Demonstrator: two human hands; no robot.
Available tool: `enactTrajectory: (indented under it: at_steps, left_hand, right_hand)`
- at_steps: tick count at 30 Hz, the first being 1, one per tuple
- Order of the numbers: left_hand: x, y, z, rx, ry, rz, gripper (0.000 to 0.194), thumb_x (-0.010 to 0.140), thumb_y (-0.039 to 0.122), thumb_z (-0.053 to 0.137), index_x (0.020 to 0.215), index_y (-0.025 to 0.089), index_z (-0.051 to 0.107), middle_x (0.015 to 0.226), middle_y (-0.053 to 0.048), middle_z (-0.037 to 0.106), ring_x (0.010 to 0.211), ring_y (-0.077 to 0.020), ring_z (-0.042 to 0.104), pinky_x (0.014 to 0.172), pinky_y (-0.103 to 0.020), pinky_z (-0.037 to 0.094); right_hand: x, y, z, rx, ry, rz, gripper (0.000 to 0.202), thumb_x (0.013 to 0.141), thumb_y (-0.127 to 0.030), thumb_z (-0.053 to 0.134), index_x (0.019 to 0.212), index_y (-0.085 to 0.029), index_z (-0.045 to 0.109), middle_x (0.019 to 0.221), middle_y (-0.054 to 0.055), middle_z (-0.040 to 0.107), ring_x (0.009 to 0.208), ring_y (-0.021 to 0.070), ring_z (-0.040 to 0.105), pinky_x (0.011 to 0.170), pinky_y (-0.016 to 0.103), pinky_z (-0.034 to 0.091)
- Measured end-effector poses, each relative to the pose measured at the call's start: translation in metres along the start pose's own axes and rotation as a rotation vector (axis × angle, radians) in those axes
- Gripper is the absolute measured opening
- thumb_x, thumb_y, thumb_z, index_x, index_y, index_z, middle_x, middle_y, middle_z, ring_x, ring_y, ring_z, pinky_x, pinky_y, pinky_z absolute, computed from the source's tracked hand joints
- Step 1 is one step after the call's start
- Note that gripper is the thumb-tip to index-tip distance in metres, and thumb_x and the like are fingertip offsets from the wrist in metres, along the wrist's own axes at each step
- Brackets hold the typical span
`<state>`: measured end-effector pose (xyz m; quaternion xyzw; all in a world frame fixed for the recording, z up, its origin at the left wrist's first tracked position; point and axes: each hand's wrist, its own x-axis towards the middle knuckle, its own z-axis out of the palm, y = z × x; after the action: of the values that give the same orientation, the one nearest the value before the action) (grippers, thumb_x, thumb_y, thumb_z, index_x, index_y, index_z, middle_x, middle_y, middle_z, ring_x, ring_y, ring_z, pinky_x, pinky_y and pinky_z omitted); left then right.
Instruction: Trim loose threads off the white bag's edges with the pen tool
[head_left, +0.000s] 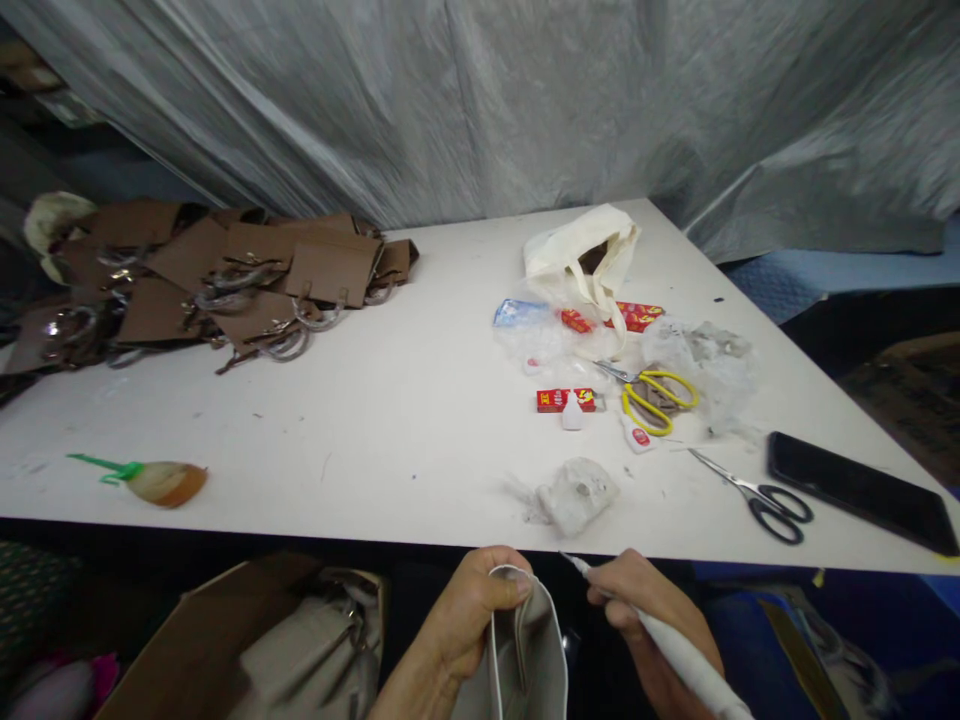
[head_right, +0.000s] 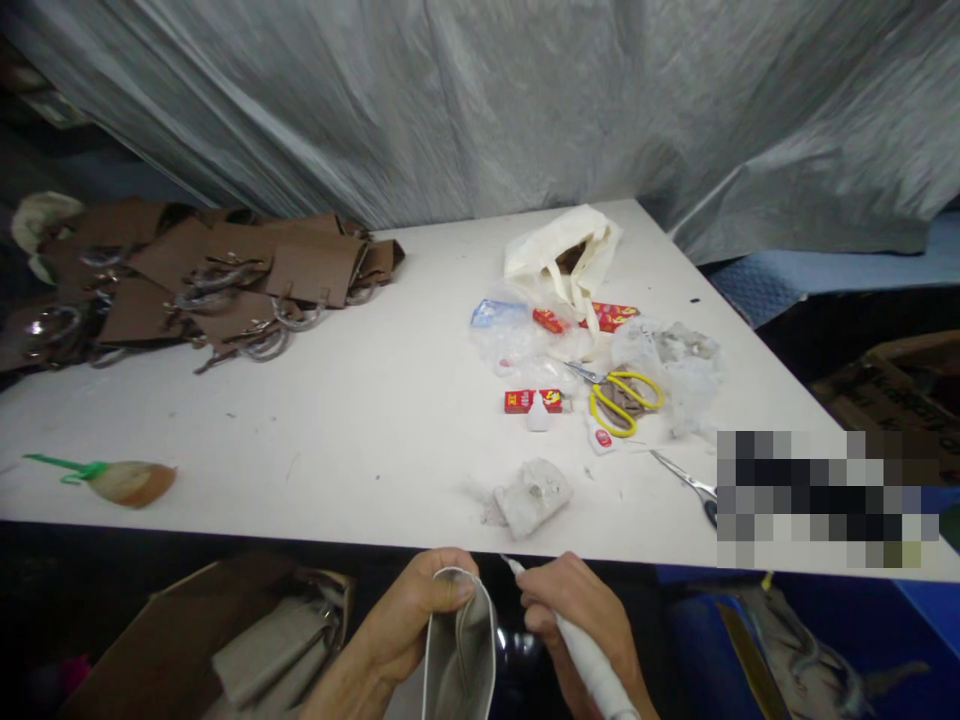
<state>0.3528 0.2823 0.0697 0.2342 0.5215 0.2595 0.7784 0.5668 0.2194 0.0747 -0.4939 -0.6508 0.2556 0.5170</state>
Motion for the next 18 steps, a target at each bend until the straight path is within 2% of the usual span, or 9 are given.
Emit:
enactTrajectory:
  at_steps: [3, 6, 9, 12, 15, 18]
  left_hand:
    - [-0.004, -0.001, -0.001, -0.007, -0.012, 0.02, 0.029, 0.049, 0.025, 0.087, 0.065, 0.013, 0.067, 0.055, -0.003, 0.064, 0.048, -0.0129, 0.052, 0.051, -0.025, 0.036]
    - [-0.01, 0.0, 0.0, 0.018, 0.005, 0.045, 0.028, 0.049, 0.024, 0.086, 0.065, 0.012, 0.067, 0.056, -0.003, 0.064, 0.05, -0.0129, 0.053, 0.052, -0.025, 0.036]
    - [-0.018, 0.003, 0.001, 0.04, 0.037, 0.064, 0.028, 0.049, 0.025, 0.085, 0.066, 0.013, 0.067, 0.056, -0.003, 0.064, 0.051, -0.0136, 0.053, 0.053, -0.026, 0.036]
    - [-0.026, 0.003, 0.001, 0.051, 0.061, 0.086, 0.029, 0.049, 0.026, 0.084, 0.067, 0.013, 0.066, 0.056, -0.002, 0.064, 0.051, -0.0138, 0.052, 0.053, -0.027, 0.037]
    - [-0.032, 0.0, 0.001, 0.074, 0.078, 0.134, 0.027, 0.05, 0.026, 0.083, 0.067, 0.012, 0.067, 0.056, -0.002, 0.063, 0.052, -0.0132, 0.05, 0.053, -0.027, 0.035]
    - [-0.039, -0.003, 0.001, 0.114, 0.1, 0.193, 0.025, 0.053, 0.026, 0.081, 0.068, 0.012, 0.067, 0.057, -0.001, 0.062, 0.054, -0.0129, 0.049, 0.054, -0.026, 0.033]
  right_hand:
    - [-0.013, 0.0, 0.0, 0.085, 0.092, 0.114, 0.025, 0.107, -0.044, 0.055, 0.121, -0.03, 0.071, 0.088, 0.002, 0.077, 0.073, 0.018, 0.072, 0.068, 0.028, 0.058]
    - [-0.025, 0.003, 0.001, 0.111, 0.152, 0.262, 0.029, 0.108, -0.044, 0.051, 0.126, -0.029, 0.068, 0.088, 0.002, 0.079, 0.065, 0.0157, 0.069, 0.061, 0.024, 0.058]
    - [-0.03, 0.003, 0.004, 0.094, 0.168, 0.331, 0.029, 0.109, -0.043, 0.049, 0.124, -0.026, 0.067, 0.079, 0.0, 0.078, 0.058, 0.0142, 0.066, 0.057, 0.022, 0.056]
    - [-0.027, -0.004, 0.011, 0.135, 0.168, 0.351, 0.023, 0.108, -0.041, 0.051, 0.112, -0.026, 0.068, 0.076, -0.001, 0.076, 0.056, 0.0132, 0.065, 0.058, 0.02, 0.055]
    - [-0.02, -0.016, 0.023, 0.154, 0.055, 0.368, 0.017, 0.102, -0.041, 0.061, 0.098, -0.025, 0.067, 0.083, 0.0, 0.076, 0.07, 0.0154, 0.07, 0.066, 0.022, 0.056]
    - [-0.013, -0.029, 0.036, 0.114, -0.152, 0.377, 0.02, 0.091, -0.035, 0.074, 0.104, -0.025, 0.063, 0.094, 0.0, 0.072, 0.083, 0.019, 0.069, 0.076, 0.027, 0.054]
